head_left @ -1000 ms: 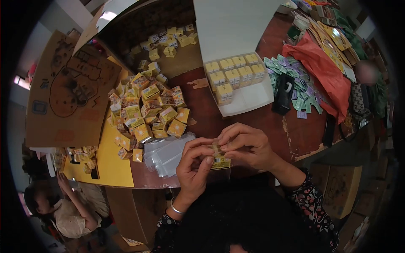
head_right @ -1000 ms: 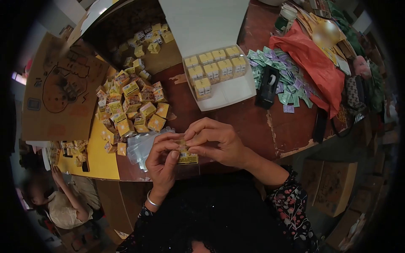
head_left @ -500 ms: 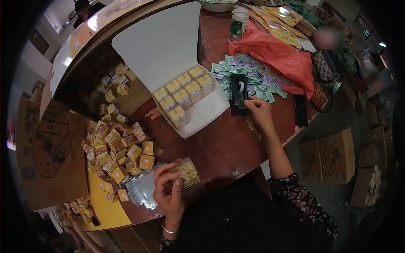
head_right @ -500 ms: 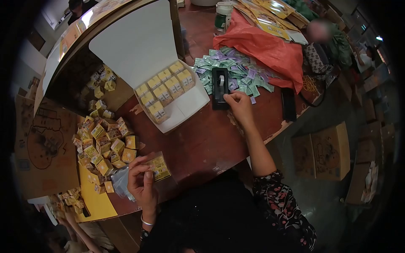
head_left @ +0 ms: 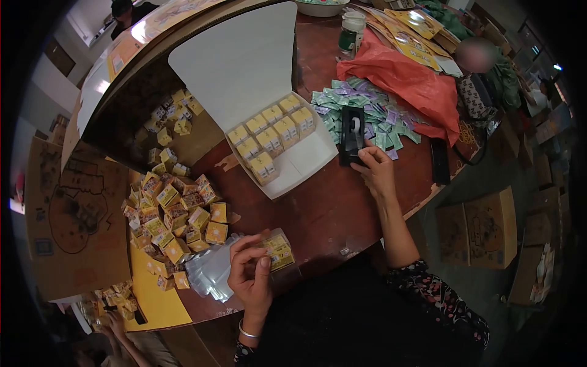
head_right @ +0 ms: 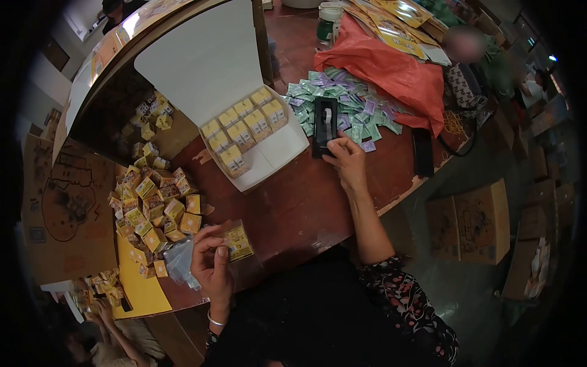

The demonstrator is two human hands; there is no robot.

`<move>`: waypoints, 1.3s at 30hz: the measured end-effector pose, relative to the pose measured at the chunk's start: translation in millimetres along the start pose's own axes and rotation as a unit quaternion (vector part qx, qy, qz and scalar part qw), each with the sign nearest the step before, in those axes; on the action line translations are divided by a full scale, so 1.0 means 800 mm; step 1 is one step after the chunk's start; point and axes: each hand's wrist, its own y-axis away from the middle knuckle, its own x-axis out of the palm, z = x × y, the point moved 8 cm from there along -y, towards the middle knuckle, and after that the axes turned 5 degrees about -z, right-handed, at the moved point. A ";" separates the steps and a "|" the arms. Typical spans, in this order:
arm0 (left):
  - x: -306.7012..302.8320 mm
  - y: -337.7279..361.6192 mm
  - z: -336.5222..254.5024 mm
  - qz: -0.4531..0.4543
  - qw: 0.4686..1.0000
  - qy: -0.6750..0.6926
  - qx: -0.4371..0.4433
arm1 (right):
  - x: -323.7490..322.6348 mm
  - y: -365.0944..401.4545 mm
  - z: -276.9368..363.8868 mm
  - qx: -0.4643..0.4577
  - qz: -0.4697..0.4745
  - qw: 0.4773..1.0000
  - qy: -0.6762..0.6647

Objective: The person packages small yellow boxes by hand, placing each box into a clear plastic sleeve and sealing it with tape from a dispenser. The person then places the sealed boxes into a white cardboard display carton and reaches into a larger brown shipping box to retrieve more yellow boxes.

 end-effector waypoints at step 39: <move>0.015 0.000 -0.052 0.012 0.937 -0.201 0.285 | 0.217 0.234 0.082 -0.012 0.323 0.941 0.097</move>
